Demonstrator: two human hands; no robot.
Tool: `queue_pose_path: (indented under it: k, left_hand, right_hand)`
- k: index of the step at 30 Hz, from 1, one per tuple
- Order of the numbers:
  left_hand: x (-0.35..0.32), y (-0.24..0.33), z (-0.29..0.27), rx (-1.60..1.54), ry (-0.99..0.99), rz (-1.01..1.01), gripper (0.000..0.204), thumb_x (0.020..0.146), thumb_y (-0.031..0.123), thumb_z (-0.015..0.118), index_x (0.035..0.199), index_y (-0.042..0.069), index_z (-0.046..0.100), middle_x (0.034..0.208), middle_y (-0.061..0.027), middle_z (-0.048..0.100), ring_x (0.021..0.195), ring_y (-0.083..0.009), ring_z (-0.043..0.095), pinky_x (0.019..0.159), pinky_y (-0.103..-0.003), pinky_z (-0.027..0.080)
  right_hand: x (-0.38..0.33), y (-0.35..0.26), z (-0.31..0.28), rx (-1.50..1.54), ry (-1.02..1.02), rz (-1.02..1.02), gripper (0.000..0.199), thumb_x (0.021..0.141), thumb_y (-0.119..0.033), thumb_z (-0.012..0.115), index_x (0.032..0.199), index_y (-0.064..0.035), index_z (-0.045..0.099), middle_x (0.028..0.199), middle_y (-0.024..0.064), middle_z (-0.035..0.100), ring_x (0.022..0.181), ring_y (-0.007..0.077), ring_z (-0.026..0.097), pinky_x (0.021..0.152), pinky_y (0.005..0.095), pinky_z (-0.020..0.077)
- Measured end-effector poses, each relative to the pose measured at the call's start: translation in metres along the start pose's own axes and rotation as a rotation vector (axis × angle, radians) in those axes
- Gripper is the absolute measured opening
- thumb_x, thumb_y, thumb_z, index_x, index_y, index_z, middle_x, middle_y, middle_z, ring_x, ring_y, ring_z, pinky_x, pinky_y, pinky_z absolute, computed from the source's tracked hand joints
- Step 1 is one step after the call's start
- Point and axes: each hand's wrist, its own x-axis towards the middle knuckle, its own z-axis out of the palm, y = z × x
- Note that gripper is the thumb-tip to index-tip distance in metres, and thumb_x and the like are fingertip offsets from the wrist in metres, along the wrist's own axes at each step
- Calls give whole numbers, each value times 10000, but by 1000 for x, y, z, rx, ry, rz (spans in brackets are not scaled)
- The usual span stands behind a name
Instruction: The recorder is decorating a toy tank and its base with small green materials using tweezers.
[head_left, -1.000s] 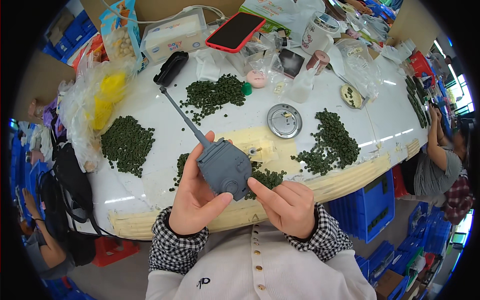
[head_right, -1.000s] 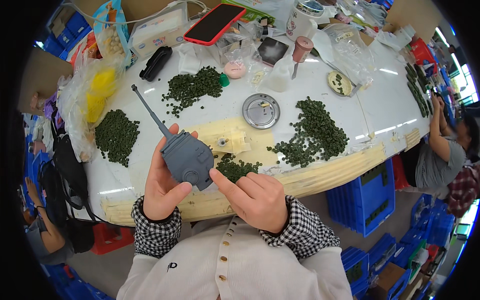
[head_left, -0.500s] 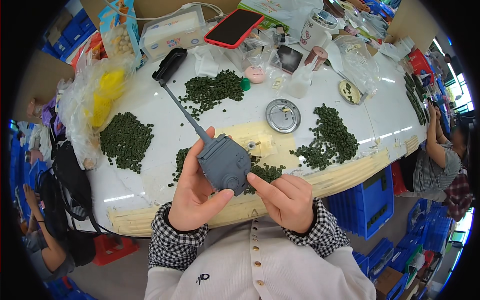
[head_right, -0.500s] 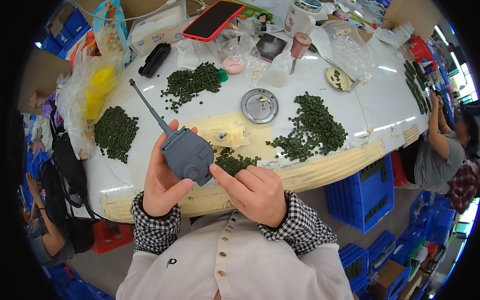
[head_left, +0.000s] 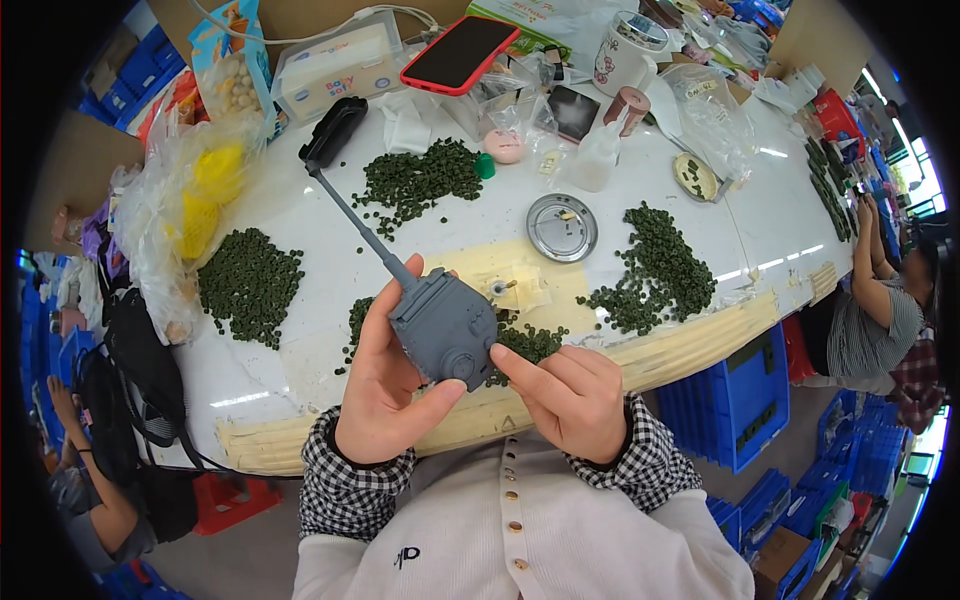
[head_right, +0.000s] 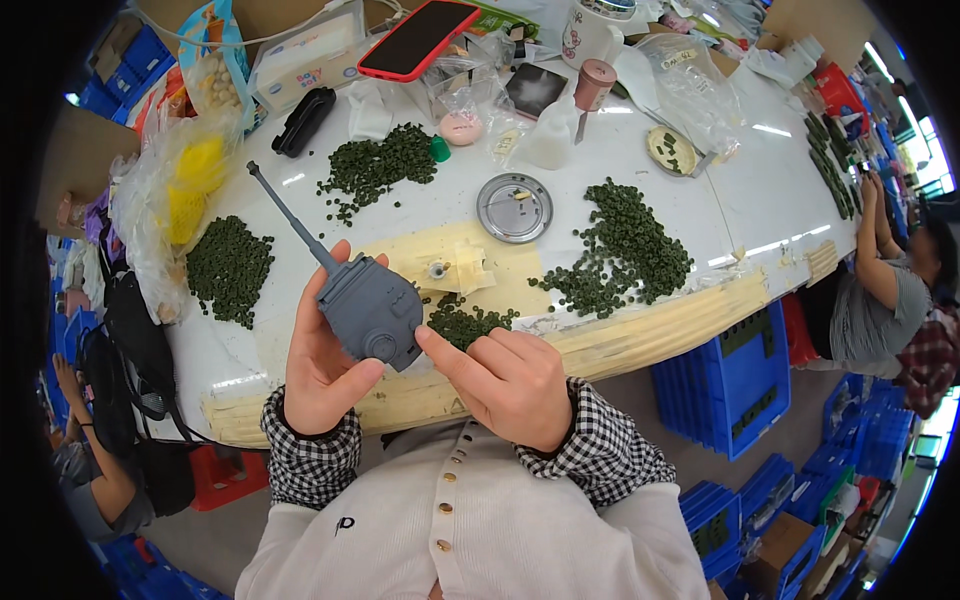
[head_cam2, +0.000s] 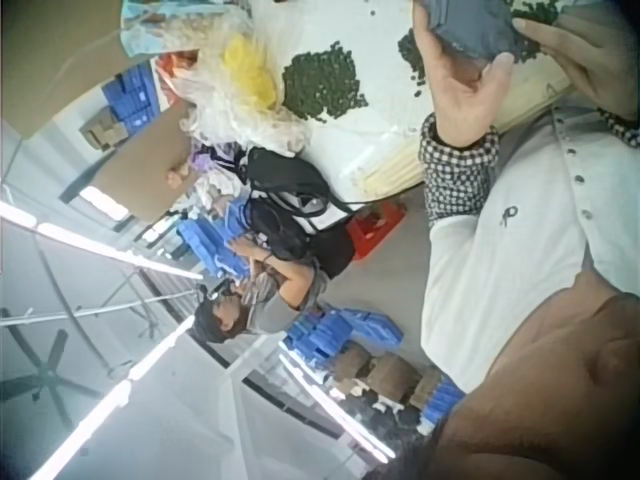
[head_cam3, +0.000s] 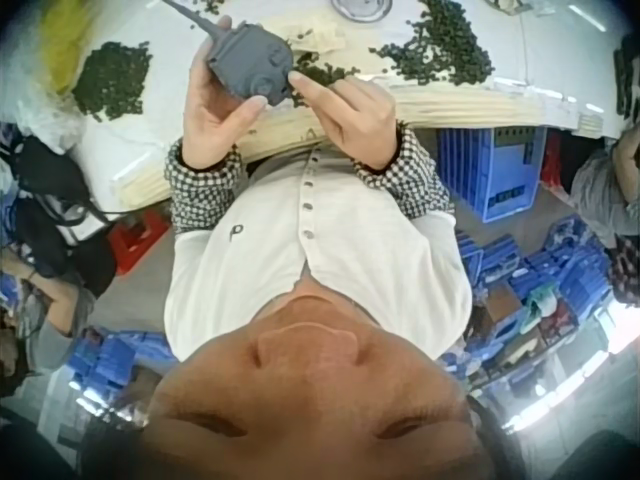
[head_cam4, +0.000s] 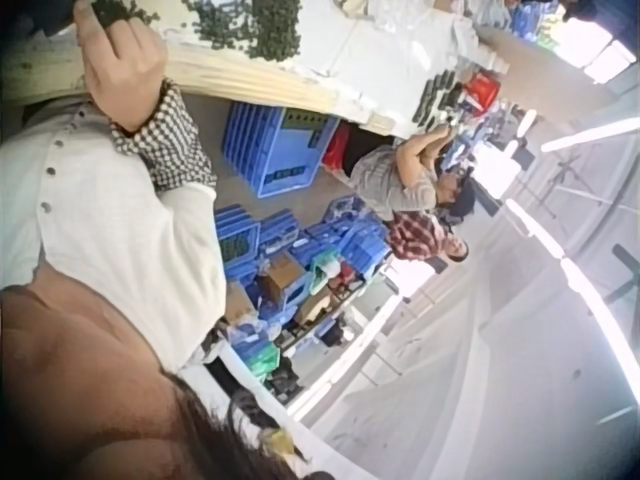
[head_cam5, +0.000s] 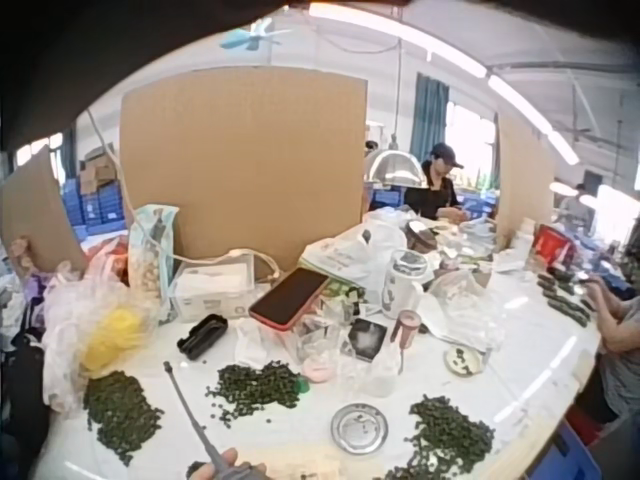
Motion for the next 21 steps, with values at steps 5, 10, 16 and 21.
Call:
queue_pose_path:
  k: [5,10,16,21]
  left_hand:
    - [2,1,0,-23,-20,22,892,826,-68,640,1531,30,102,1567,-160,219,1427,-270,310,1119,-430,353]
    - [1,0,-2,-12,-32,36,890,828,-68,639,1531,28,101,1588,-146,172,1437,-270,291,1123,-434,351]
    - [1,0,-2,-11,-30,28,884,830,-71,637,1528,27,104,1608,-136,113,1446,-270,269,1120,-434,360]
    - [0,0,-2,-31,-39,23,893,825,-80,640,1530,29,101,1607,-134,115,1443,-266,275,1113,-433,369]
  right_hand:
    - [0,1,1,-7,1,-1,540,708,-24,674,1245,-85,663,604,4,394,521,155,437,485,299,403]
    - [1,-1,1,7,5,-2,530,715,-27,674,1241,-84,666,599,5,395,515,154,433,480,297,398]
    - [1,-1,-1,1,-3,-2,505,731,-30,678,1234,-74,667,599,6,403,514,156,434,477,301,392]
    - [4,-2,-2,48,29,14,474,768,-59,714,1239,-68,659,596,11,430,513,159,449,478,307,397]
